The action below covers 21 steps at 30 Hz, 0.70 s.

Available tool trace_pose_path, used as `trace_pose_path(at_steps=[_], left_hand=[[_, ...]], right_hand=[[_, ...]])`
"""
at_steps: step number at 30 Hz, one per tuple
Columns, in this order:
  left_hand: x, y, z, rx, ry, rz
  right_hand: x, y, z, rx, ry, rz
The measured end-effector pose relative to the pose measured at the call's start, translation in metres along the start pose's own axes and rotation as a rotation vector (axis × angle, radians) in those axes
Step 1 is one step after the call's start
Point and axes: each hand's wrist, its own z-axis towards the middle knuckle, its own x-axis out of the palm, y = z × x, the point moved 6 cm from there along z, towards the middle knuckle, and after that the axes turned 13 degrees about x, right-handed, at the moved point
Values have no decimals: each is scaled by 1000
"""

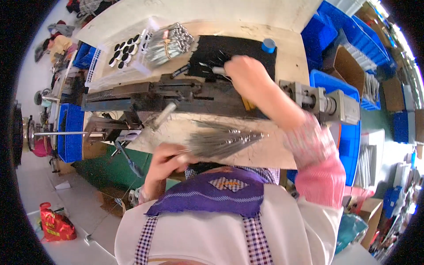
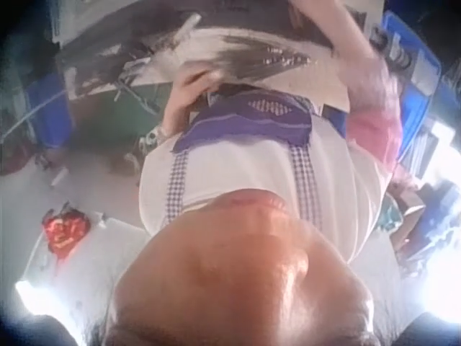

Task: Manually inspecting and inserting small metal pins or needles into an industrial fixture.

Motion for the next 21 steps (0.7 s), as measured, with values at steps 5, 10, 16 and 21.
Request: trace_pose_path(at_steps=[5,10,16,21], left_hand=[[44,54,77,66,124,367],[36,60,143,-20,115,636],[23,18,144,459,201,1276],[10,-23,125,536,313,1598]], right_hand=[[-33,-4,-2,-162,-149,134],[-45,-28,-55,-57,-25,406],[-29,6,-33,-331,-179,318],[-30,24,-36,-302,-279,483]])
